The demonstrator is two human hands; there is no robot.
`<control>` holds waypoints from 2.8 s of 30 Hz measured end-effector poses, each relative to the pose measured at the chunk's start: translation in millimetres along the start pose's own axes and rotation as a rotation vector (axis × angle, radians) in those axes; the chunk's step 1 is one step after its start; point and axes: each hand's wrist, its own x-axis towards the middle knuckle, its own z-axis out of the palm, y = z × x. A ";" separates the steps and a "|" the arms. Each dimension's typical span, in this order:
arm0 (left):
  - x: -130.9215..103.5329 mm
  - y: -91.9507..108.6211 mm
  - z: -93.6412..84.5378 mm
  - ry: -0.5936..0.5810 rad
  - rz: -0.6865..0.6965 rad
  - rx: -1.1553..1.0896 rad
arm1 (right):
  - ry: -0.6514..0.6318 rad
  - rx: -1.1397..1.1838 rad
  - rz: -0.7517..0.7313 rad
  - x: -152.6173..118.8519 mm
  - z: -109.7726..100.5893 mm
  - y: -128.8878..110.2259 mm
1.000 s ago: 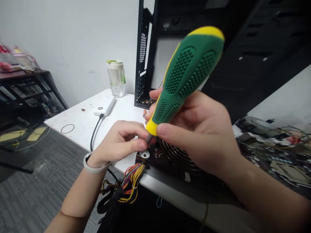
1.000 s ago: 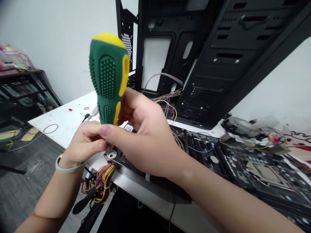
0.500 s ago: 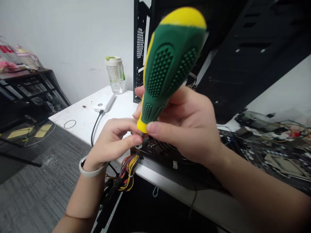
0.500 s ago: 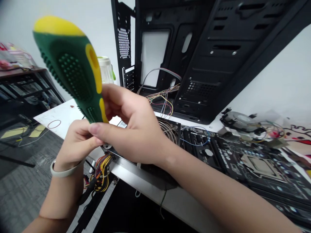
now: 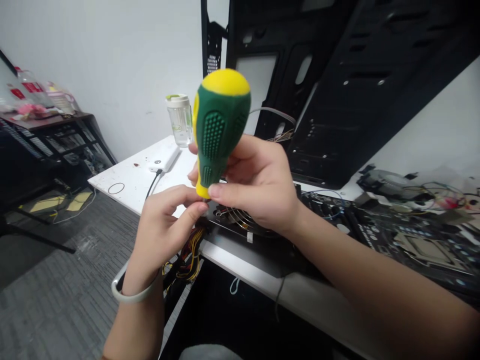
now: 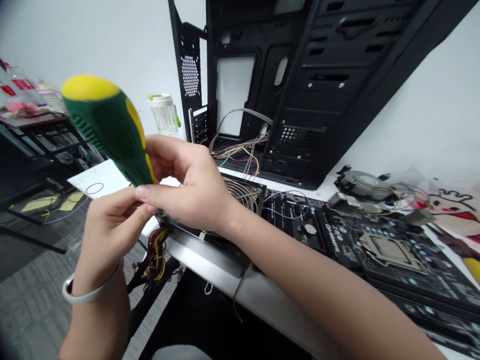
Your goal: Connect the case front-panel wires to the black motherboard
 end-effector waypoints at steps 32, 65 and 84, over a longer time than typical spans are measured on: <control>0.3 -12.2 11.0 0.023 -0.076 -0.085 | 0.114 -0.238 0.073 11.4 1.7 0.5; 0.6 -11.2 16.9 0.084 -0.172 -0.449 | -0.028 -0.024 0.151 12.0 4.7 0.8; 1.7 -11.9 13.9 0.061 -0.163 -0.433 | -0.041 -0.104 0.110 13.1 2.0 6.6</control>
